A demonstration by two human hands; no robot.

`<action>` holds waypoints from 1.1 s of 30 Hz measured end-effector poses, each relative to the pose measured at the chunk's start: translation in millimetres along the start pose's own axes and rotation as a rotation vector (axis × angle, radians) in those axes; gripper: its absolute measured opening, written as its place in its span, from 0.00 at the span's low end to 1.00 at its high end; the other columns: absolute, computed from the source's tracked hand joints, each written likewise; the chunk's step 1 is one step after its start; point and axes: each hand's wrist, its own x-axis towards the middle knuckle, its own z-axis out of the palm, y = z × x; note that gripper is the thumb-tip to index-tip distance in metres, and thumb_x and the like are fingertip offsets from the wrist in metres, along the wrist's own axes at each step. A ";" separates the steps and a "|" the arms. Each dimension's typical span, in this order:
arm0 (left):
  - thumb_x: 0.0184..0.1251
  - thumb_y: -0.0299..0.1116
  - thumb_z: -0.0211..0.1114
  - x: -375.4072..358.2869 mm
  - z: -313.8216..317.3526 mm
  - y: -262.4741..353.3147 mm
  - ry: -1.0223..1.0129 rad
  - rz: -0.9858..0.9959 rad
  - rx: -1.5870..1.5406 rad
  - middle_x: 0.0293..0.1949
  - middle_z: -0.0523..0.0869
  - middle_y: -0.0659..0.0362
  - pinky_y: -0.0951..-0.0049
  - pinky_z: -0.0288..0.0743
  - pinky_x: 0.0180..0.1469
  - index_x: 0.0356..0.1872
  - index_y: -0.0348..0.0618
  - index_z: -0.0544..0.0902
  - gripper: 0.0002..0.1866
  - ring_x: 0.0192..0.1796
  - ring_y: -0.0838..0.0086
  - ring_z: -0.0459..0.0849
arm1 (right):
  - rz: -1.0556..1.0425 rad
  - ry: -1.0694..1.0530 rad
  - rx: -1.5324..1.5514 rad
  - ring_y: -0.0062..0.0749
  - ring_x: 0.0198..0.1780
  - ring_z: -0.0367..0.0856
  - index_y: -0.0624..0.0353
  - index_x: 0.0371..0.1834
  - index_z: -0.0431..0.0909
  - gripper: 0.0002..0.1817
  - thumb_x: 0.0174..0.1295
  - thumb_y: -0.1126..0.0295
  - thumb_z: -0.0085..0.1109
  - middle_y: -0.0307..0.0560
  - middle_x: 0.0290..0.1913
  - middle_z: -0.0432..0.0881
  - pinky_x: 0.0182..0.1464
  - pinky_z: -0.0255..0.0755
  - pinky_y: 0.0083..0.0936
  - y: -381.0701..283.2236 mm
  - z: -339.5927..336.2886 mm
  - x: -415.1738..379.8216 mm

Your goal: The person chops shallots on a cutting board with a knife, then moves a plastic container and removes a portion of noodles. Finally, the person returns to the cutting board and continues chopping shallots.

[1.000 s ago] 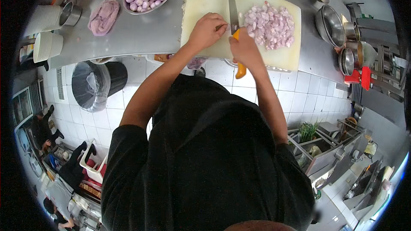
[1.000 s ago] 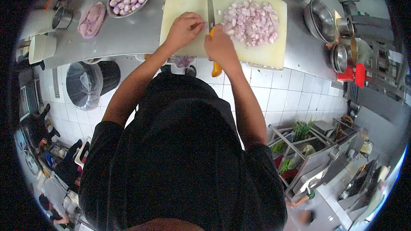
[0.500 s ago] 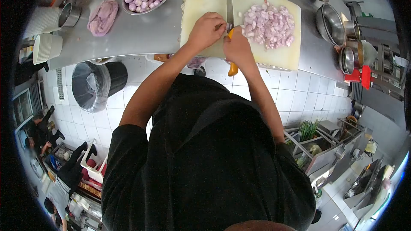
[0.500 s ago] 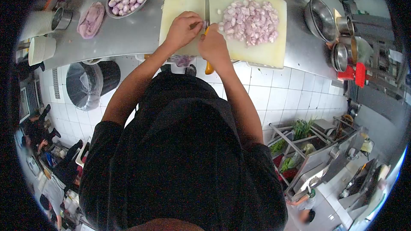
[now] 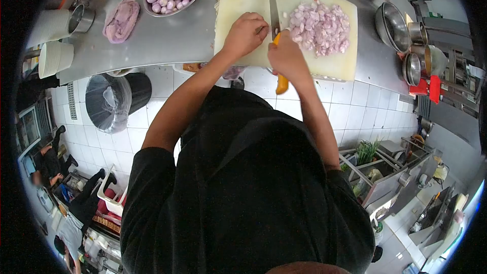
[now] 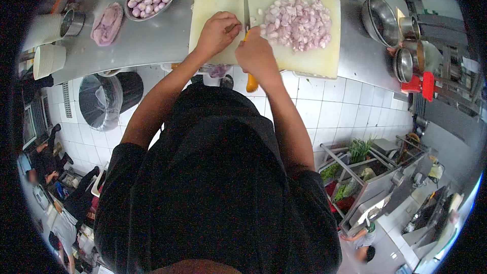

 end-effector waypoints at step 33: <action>0.61 0.29 0.67 1.8 -0.7 1.3 -0.019 -0.025 -0.005 0.38 0.86 0.55 0.62 0.78 0.52 0.34 0.39 0.88 0.06 0.46 0.57 0.83 | -0.065 0.074 -0.090 0.48 0.20 0.84 0.72 0.48 0.61 0.15 0.69 0.70 0.49 0.67 0.29 0.82 0.23 0.79 0.38 23.7 16.6 20.0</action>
